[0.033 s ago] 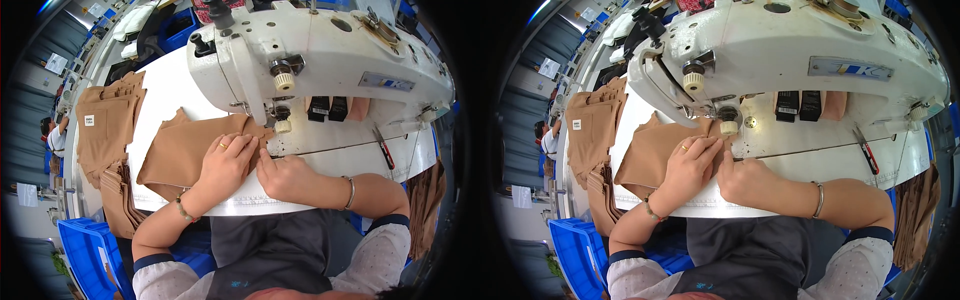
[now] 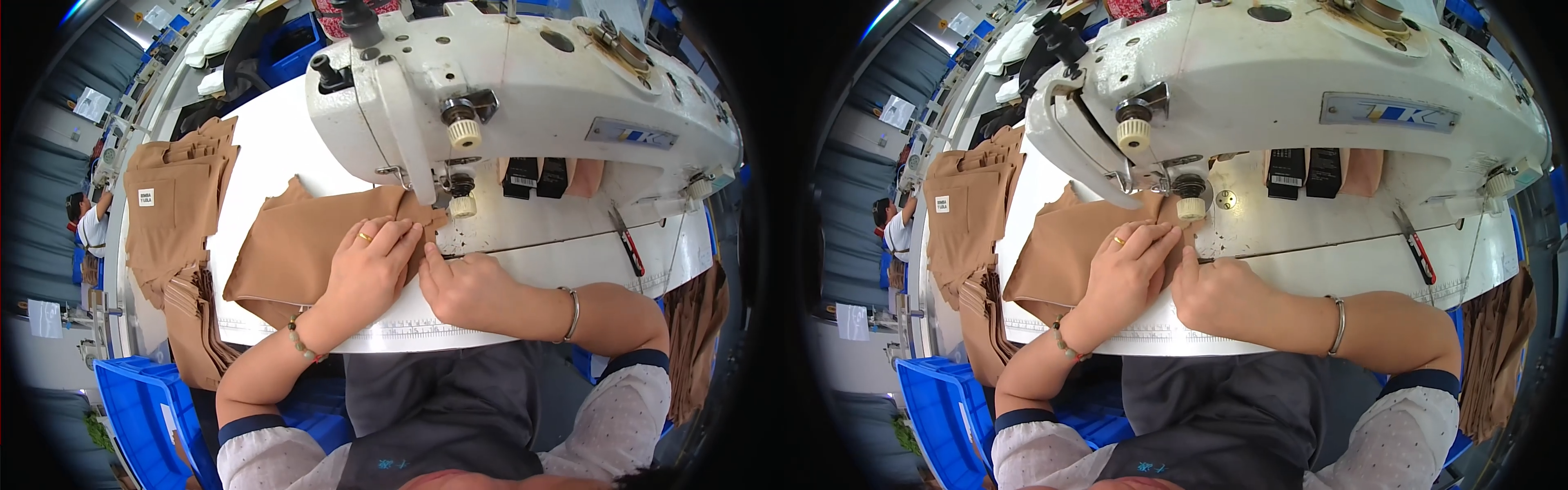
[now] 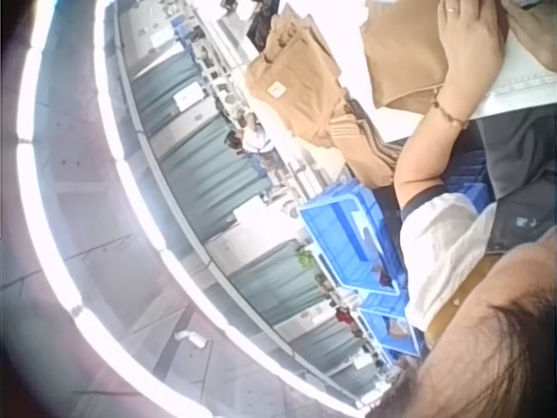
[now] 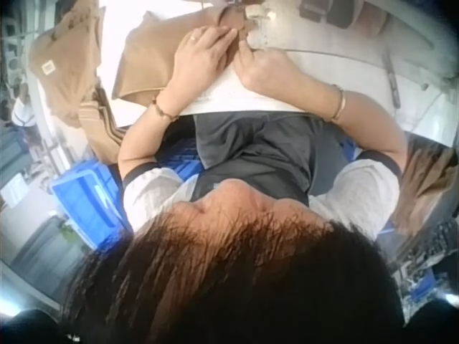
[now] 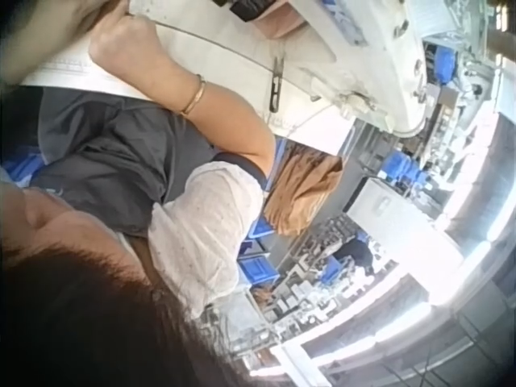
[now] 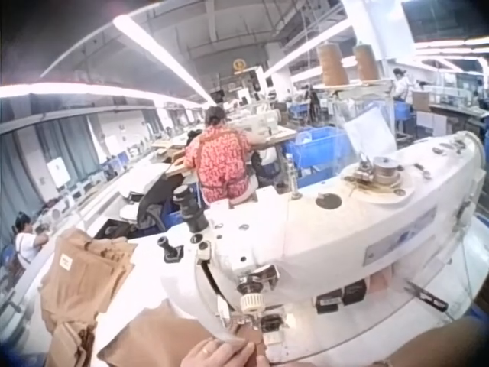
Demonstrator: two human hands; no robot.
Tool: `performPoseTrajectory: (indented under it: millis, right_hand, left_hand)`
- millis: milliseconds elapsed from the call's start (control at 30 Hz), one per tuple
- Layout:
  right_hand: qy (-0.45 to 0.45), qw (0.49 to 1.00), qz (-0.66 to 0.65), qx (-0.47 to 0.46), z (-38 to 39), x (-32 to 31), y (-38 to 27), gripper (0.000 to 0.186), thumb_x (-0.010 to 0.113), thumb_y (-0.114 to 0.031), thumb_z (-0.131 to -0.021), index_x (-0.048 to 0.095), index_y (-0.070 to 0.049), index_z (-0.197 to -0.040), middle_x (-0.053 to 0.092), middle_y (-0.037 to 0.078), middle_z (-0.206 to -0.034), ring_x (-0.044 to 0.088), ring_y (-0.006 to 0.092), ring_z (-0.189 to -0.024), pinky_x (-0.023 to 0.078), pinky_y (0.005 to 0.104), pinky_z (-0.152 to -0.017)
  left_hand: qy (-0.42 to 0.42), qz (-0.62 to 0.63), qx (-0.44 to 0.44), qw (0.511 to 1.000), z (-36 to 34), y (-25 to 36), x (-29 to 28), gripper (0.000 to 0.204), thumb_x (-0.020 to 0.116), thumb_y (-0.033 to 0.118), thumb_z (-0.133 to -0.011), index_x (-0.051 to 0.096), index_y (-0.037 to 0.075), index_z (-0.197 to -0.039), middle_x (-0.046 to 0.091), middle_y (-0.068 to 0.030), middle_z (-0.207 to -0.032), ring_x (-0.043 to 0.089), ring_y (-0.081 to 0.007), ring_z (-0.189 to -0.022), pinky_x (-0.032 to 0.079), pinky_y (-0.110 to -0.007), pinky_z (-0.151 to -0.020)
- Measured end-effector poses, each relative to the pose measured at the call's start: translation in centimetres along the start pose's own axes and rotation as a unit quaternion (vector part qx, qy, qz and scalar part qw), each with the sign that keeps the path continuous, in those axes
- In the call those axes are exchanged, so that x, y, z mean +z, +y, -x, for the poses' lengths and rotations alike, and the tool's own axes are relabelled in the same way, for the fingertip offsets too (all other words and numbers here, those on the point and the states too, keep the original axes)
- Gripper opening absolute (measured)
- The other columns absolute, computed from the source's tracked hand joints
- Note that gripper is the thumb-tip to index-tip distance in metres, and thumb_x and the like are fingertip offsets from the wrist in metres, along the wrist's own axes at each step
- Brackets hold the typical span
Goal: Operating an industrial sewing machine to sew and attach labels and components to brown fabric pieces.
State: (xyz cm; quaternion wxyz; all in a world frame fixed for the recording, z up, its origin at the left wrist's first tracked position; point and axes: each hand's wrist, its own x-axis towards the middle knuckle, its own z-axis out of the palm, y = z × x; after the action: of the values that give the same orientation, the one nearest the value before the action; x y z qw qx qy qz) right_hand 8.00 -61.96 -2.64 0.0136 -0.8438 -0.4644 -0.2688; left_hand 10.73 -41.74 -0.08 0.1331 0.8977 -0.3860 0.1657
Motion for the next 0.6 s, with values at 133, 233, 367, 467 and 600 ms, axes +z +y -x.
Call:
performPoseTrajectory:
  millis: [133,233,367,467,600]
  right_hand:
    - [0.065,0.998,0.009,0.011,-0.3,1.1,0.6,0.018,0.066,-0.014,-0.067,0.067,0.004,-0.074,0.071,0.035,-0.094,0.055,0.0121,-0.042,0.042,0.0281,-0.037]
    - [0.058,0.998,0.013,0.036,-0.6,1.5,0.9,0.018,0.066,-0.013,-0.067,0.067,0.003,-0.075,0.071,0.035,-0.098,0.054,0.0116,-0.041,0.041,0.0276,-0.037]
    - [-0.012,0.998,0.018,0.054,-1.0,1.4,1.7,0.03,0.065,-0.013,-0.077,0.073,0.005,-0.099,0.074,0.026,-0.105,0.065,0.0161,-0.053,0.049,0.027,-0.046]
    - [-0.02,0.997,0.016,0.075,-1.2,2.0,2.1,0.03,0.064,-0.012,-0.078,0.073,0.005,-0.101,0.075,0.025,-0.106,0.066,0.0164,-0.055,0.049,0.0273,-0.046]
    - [0.004,0.995,-0.028,0.101,-1.5,2.3,2.7,0.03,0.064,-0.011,-0.079,0.074,0.006,-0.102,0.075,0.023,-0.108,0.068,0.0173,-0.057,0.051,0.0277,-0.047]
  left_hand:
    - [0.009,-0.004,-0.002,1.0,-0.9,-0.7,0.4,0.042,0.069,0.002,-0.078,0.07,0.004,-0.12,0.066,-0.006,-0.115,0.063,-0.0272,-0.106,0.053,-0.04,-0.096]
    - [0.015,-0.011,-0.005,1.0,-1.4,-1.5,0.9,0.041,0.068,0.002,-0.079,0.071,0.005,-0.12,0.067,-0.006,-0.115,0.063,-0.0273,-0.105,0.053,-0.04,-0.094]
    - [0.037,-0.029,0.002,0.999,-2.2,-2.5,1.2,0.039,0.067,0.001,-0.08,0.073,0.008,-0.118,0.068,-0.0054,-0.11,0.064,-0.0275,-0.1,0.053,-0.039,-0.09]
    - [0.04,-0.032,-0.005,0.999,-2.8,-3.4,1.7,0.034,0.067,0.001,-0.081,0.074,0.009,-0.112,0.068,-0.0053,-0.102,0.066,-0.0286,-0.092,0.054,-0.04,-0.083]
    - [0.03,-0.05,-0.031,0.998,-3.4,-4.8,2.7,0.012,0.07,0.011,-0.081,0.075,0.01,-0.091,0.07,-0.0048,-0.088,0.066,-0.0266,-0.088,0.051,-0.041,-0.088]
